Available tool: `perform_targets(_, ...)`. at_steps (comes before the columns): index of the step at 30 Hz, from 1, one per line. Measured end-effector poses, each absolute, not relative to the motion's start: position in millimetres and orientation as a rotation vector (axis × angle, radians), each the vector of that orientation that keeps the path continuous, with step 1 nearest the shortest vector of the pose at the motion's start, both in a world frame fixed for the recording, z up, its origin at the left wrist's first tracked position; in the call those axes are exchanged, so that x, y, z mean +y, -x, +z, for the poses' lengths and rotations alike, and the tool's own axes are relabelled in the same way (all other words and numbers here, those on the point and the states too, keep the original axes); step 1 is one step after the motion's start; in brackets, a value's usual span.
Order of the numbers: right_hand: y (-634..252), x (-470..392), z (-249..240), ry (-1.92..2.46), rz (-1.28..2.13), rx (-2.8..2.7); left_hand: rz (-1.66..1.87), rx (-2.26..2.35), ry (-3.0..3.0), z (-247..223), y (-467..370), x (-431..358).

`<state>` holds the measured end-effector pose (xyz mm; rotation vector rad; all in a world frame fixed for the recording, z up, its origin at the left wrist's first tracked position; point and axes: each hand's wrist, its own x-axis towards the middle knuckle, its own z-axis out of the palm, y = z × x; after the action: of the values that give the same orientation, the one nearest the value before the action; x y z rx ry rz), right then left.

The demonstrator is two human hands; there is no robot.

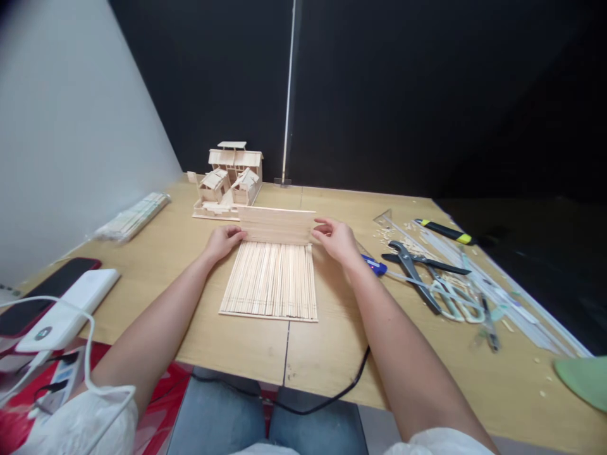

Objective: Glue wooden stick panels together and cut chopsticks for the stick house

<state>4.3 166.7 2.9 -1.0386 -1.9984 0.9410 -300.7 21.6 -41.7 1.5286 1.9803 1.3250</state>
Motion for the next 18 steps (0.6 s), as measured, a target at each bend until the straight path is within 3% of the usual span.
perform_targets(6,-69.0,173.8,41.3,1.386,0.692,-2.012,1.28,1.996,-1.57,-36.6,300.5,20.0)
perform_targets(12,-117.2,135.7,34.5,1.93,0.04,-2.266,1.26,2.001,-1.595,-35.8,300.9,19.1)
perform_targets(18,-116.9,98.8,17.7,2.039,0.055,-2.429,1.278,1.98,-1.587,-34.3,297.6,12.1)
